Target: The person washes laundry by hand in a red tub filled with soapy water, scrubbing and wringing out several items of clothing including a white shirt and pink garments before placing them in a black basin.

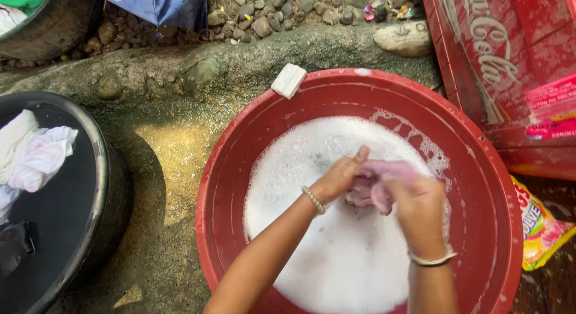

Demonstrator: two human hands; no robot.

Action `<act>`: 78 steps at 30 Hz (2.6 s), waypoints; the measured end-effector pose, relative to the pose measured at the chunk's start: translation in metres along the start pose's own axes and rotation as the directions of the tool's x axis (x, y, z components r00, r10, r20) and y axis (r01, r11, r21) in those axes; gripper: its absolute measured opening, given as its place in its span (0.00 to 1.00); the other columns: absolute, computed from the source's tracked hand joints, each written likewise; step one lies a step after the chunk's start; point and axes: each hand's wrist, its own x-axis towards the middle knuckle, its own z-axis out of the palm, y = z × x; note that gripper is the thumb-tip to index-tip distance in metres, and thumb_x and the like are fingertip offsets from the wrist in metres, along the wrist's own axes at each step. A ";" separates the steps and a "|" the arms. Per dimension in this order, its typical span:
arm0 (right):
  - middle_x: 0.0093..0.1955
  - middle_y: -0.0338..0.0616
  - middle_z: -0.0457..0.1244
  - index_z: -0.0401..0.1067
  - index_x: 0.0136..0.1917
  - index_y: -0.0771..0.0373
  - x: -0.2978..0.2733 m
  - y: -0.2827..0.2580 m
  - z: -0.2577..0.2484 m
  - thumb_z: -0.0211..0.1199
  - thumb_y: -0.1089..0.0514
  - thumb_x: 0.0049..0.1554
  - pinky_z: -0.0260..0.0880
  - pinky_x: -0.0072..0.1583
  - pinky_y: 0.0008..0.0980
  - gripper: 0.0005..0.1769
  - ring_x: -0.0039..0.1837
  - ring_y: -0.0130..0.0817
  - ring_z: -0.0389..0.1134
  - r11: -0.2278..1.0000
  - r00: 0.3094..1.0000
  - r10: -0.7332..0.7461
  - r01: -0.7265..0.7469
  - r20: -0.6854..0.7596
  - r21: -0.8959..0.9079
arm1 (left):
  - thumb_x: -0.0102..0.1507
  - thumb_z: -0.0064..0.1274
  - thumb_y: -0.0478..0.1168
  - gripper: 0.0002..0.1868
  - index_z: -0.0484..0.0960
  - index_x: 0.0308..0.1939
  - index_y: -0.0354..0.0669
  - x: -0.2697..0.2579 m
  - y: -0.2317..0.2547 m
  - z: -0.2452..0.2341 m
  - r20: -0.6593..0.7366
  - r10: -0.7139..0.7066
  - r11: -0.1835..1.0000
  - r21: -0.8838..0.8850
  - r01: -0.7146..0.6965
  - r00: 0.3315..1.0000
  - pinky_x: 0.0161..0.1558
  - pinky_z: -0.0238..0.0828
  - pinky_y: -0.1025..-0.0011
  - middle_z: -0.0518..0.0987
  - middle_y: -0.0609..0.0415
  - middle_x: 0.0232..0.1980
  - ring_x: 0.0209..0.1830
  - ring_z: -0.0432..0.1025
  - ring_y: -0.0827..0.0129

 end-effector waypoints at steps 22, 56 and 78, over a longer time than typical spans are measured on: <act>0.34 0.38 0.60 0.72 0.45 0.63 0.027 0.087 0.013 0.61 0.50 0.60 0.66 0.34 0.30 0.13 0.31 0.27 0.58 0.715 0.764 0.572 -0.643 0.299 0.274 | 0.68 0.47 0.62 0.34 0.78 0.17 0.39 -0.028 0.037 -0.043 -0.573 0.373 0.671 0.710 0.214 0.730 0.32 0.67 0.51 0.75 0.39 0.22 0.22 0.70 0.49; 0.76 0.64 0.57 0.49 0.78 0.53 0.059 -0.016 -0.068 0.54 0.27 0.58 0.63 0.72 0.50 0.46 0.73 0.50 0.64 0.953 0.650 0.014 -0.238 0.760 0.186 | 0.67 0.56 0.50 0.18 0.84 0.51 0.40 -0.063 -0.033 0.034 -0.210 0.033 0.993 -0.107 -0.056 0.977 0.53 0.73 0.76 0.84 0.56 0.48 0.48 0.77 0.77; 0.40 0.38 0.71 0.77 0.50 0.68 0.038 0.021 -0.038 0.59 0.52 0.59 0.71 0.44 0.26 0.16 0.43 0.23 0.70 0.963 0.897 0.036 0.086 0.440 -0.256 | 0.77 0.30 0.60 0.35 0.71 0.72 0.32 -0.071 0.058 0.079 -0.430 0.429 0.903 0.194 -0.383 0.794 0.60 0.65 0.72 0.74 0.47 0.56 0.56 0.67 0.68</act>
